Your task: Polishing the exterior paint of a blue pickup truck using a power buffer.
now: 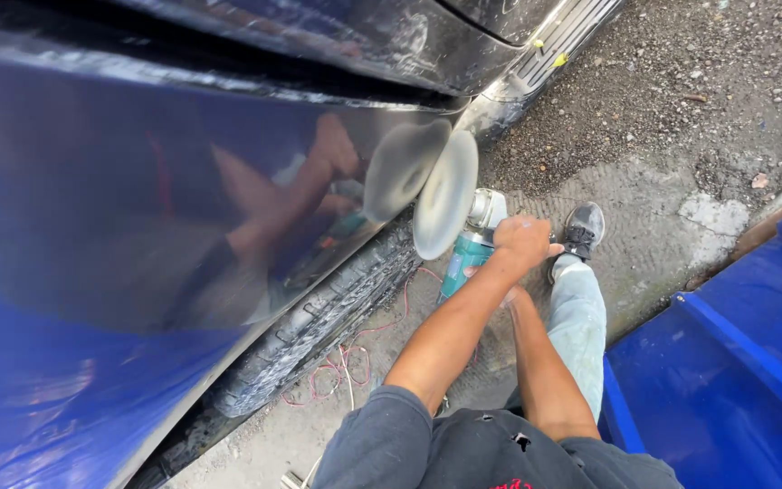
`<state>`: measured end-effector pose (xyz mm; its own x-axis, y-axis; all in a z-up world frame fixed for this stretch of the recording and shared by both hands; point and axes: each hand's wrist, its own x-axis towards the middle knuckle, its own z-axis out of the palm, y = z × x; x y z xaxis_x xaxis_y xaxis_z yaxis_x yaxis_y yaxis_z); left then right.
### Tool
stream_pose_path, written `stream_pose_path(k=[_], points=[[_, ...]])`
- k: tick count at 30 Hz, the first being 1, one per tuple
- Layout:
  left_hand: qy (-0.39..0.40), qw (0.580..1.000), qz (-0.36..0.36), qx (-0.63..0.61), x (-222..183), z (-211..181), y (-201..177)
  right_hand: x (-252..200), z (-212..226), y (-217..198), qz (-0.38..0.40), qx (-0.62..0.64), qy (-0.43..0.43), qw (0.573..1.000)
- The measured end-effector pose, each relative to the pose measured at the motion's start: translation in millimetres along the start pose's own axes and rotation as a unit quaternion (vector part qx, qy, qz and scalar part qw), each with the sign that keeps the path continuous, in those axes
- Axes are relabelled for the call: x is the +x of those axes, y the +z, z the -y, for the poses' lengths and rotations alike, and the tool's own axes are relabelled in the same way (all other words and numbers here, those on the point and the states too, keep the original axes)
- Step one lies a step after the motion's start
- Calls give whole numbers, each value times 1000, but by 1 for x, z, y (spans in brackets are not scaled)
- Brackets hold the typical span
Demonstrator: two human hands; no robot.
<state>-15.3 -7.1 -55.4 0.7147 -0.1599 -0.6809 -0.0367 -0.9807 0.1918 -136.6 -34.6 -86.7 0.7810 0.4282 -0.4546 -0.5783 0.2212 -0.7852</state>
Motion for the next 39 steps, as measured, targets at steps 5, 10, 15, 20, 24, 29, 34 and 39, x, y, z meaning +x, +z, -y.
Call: stream_pose_path(k=[5, 10, 15, 20, 24, 29, 34, 39], points=[[34, 999, -22, -11, -66, 0, -12, -22, -1, 34, -4, -4, -34, 999], [68, 996, -63, -11, -137, 11, -2, -58, -8, 80, -1, -1, -67, 998], [121, 985, -122, -4, -236, 26, -23, -96, -60, 83, -15, 2, -106, 994], [192, 957, -216, -14, -357, 43, -57, -86, -233, 69, -26, -37, -165, 985], [223, 936, -271, -23, -443, 46, -90, -141, -145, 123, -106, -148, -198, 963], [272, 900, -341, -21, -504, 52, -99, -189, -1, 193, -183, -132, -148, 963], [257, 914, -309, -50, -463, 59, -86, -186, 27, 180, -185, -188, -132, 956], [237, 922, -294, -84, -387, 49, -93, -157, 31, 134, -155, -225, -192, 943]])
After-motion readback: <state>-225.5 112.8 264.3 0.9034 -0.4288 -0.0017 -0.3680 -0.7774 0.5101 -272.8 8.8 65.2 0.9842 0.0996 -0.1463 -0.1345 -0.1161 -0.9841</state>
